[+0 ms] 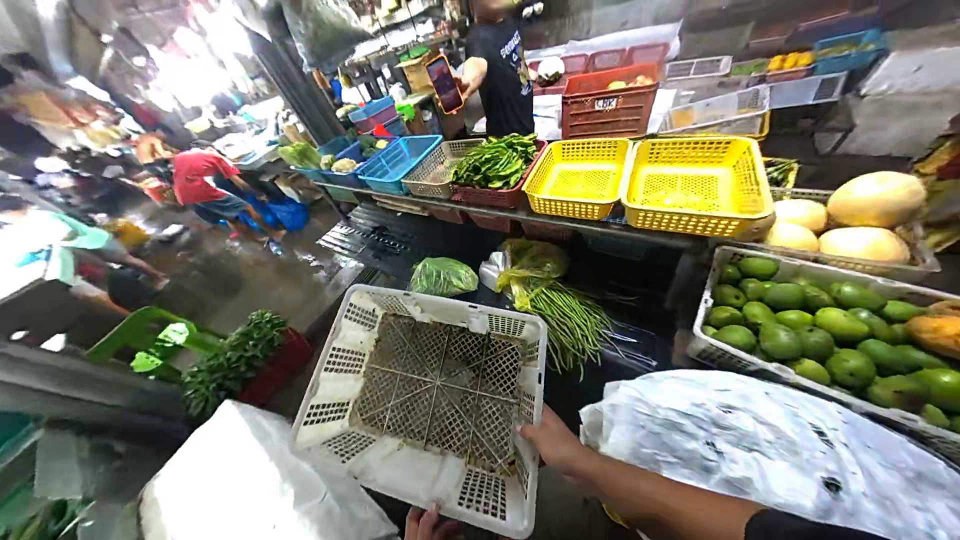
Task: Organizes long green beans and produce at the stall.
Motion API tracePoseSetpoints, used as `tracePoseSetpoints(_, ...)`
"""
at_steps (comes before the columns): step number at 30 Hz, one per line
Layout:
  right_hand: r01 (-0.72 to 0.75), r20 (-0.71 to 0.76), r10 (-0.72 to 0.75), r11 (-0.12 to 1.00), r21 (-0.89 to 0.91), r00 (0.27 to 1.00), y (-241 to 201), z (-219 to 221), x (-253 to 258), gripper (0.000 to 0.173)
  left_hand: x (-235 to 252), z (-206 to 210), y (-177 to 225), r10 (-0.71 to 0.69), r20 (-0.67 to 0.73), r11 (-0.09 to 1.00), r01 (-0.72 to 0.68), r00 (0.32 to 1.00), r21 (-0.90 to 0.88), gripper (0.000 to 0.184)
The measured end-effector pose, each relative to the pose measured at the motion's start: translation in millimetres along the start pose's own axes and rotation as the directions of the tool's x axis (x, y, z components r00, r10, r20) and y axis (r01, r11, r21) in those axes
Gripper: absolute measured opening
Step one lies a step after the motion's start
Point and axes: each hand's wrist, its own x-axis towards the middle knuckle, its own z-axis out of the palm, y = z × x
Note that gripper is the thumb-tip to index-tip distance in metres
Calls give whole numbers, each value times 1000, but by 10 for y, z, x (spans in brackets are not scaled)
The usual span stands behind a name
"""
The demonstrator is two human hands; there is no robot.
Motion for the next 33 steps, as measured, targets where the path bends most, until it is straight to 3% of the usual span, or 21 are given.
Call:
tracePoseSetpoints(3, -12, -29, 8, 989, -149, 1000, -266, 486, 510, 72, 708, -225, 325, 69, -32, 997, -71, 997, -45, 49)
tracePoseSetpoints(6, -54, -67, 40, 974, -222, 997, -705, 935, 838, 71, 1329, -324, 752, 39, -86, 979, -55, 996, -195, 46)
tracePoseSetpoints(9, -45, 20, 48, 988, -147, 999, -944, 1229, 1229, 72, 1910, -462, 1077, 66, -146, 972, -96, 987, -215, 47)
tracePoseSetpoints(11, -33, 150, 40, 998, -46, 988, -1072, 1267, 1466, 61, 2255, -491, 1314, 72, -201, 971, -114, 977, -209, 45)
tracePoseSetpoints(14, -47, 216, 55, 998, -43, 975, -1190, 1127, 1907, 42, 2819, -537, 1667, 6, -228, 979, -52, 974, -197, 40)
tracePoseSetpoints(19, -192, -50, 190, 981, -36, 981, -1151, 649, 2651, 36, 3829, -602, 2030, -127, -263, 970, 64, 956, -235, 32)
tracePoseSetpoints(23, -369, -234, 382, 924, 102, 894, -1153, 222, 3341, 38, 4500, -521, 2414, -221, -317, 947, 126, 922, -295, 27)
tracePoseSetpoints(25, -448, -275, 450, 891, 74, 850, -1214, 92, 3645, 39, 4736, -487, 2644, -243, -346, 943, 137, 906, -303, 29)
tracePoseSetpoints(33, -405, -265, 354, 898, -170, 897, -2403, 59, 4890, 39, 6127, -386, 3657, -179, -386, 956, 68, 905, -284, 34)
